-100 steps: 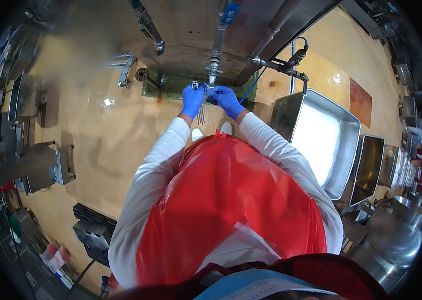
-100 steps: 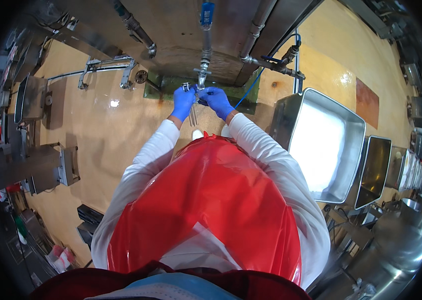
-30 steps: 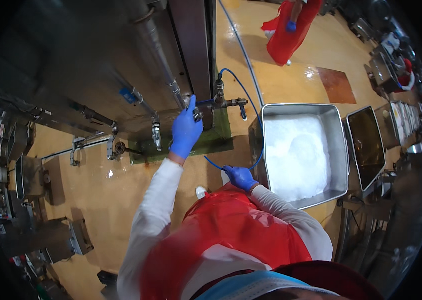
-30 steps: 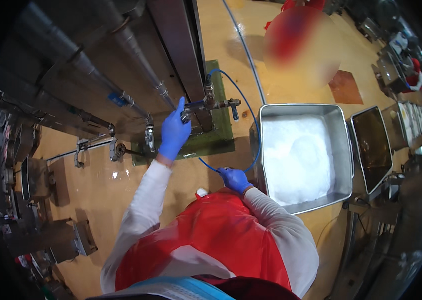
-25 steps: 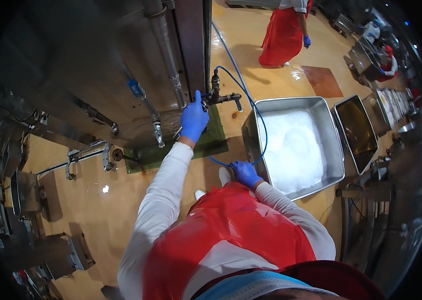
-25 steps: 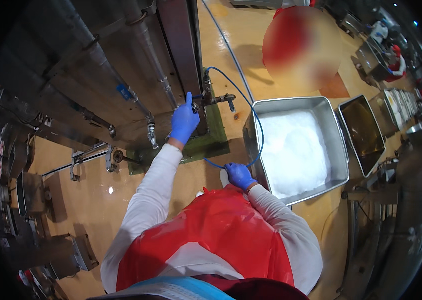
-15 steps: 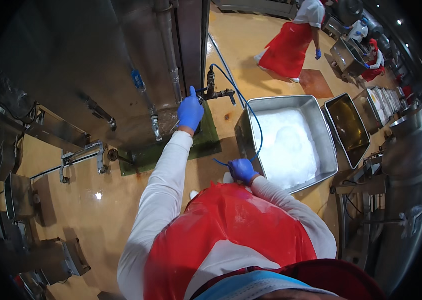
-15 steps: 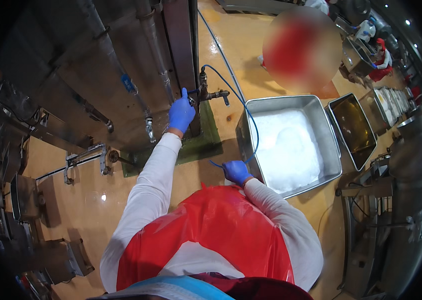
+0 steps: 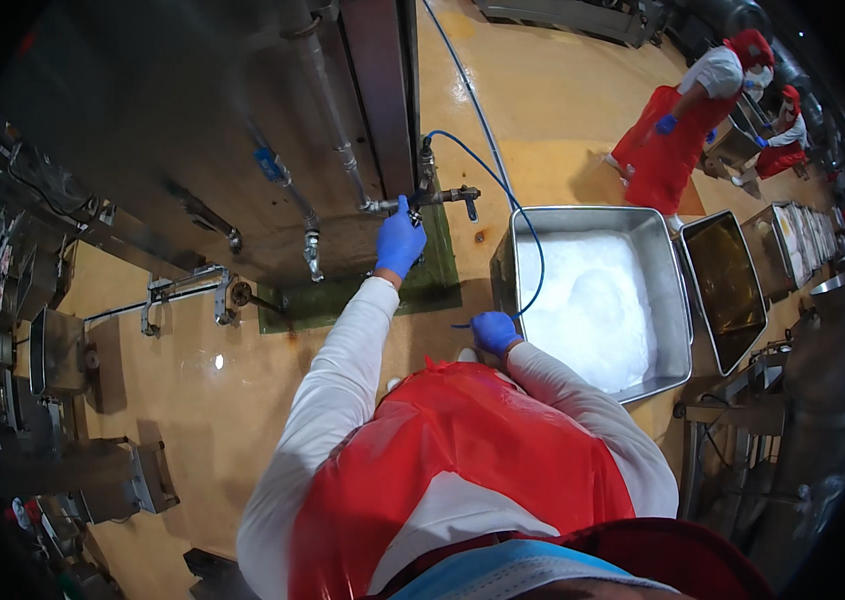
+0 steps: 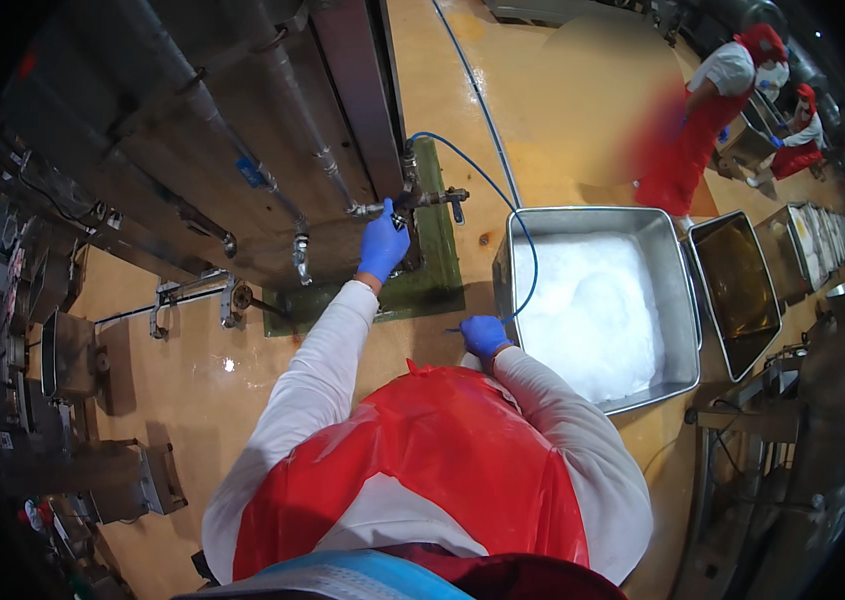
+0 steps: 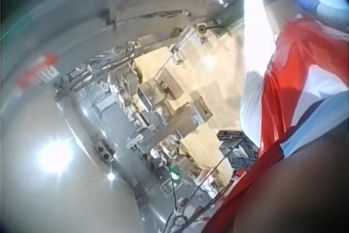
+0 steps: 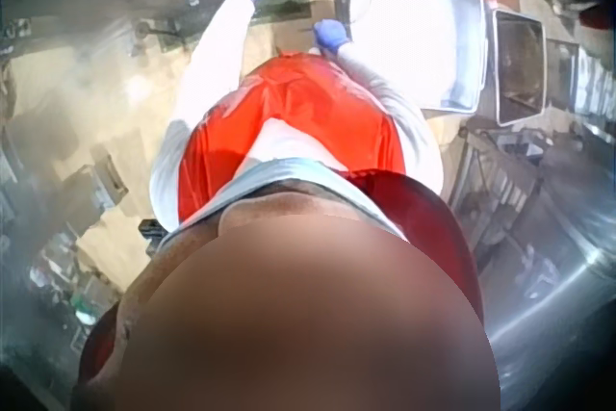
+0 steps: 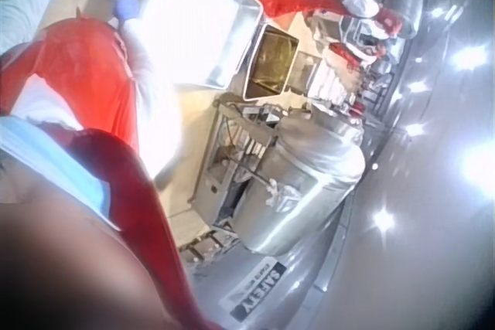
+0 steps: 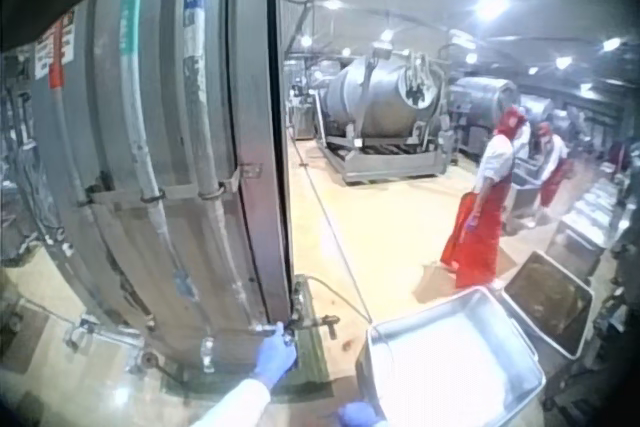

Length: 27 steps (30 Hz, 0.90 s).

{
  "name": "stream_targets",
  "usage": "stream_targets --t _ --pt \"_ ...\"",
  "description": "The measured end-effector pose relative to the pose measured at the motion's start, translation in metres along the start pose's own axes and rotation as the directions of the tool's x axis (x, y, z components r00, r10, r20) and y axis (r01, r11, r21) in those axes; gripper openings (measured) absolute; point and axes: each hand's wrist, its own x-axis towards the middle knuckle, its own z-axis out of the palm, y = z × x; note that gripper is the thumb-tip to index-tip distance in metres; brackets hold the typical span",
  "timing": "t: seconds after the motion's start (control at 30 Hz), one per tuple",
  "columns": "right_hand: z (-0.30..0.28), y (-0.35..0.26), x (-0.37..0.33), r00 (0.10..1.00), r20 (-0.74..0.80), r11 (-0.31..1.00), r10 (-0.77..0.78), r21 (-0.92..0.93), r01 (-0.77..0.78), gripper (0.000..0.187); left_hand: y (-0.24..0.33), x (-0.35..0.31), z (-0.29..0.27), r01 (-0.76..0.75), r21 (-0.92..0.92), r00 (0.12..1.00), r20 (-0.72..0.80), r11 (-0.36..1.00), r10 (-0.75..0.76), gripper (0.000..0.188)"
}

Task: The person removes small cylindrical metal parts from a machine rack and places them into a tray. They then move to a sink area and connect a blue hose to a valve, adjusting the connection.

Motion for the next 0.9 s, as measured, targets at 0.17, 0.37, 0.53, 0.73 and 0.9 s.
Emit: stream_targets --t 0.17,0.37,0.53,0.73,0.9 --pt "0.003 0.024 0.003 1.000 -0.010 1.000 -0.005 0.027 0.005 0.016 0.014 -0.002 0.024 0.032 -0.033 0.999 0.028 0.999 -0.031 0.069" --pt "-0.002 0.025 0.015 0.999 -0.007 0.998 -0.035 0.057 0.035 0.017 0.019 -0.003 0.038 0.035 -0.086 0.998 -0.039 0.996 -0.039 0.070" --pt "0.005 0.034 0.035 0.995 -0.068 0.996 -0.068 0.050 0.071 0.018 -0.015 -0.025 0.028 0.177 -0.761 0.984 0.136 0.624 -0.113 0.045" --pt "-0.044 0.008 0.032 0.943 -0.329 0.987 -0.042 0.132 0.090 0.024 -0.129 -0.101 0.017 0.230 -0.892 0.844 0.382 -0.389 -0.376 0.027" --pt "-0.118 -0.095 0.029 0.847 -0.490 0.870 -0.207 0.304 0.388 0.026 -0.201 -0.153 0.023 0.150 -0.948 0.768 0.290 -0.279 -0.571 0.025"
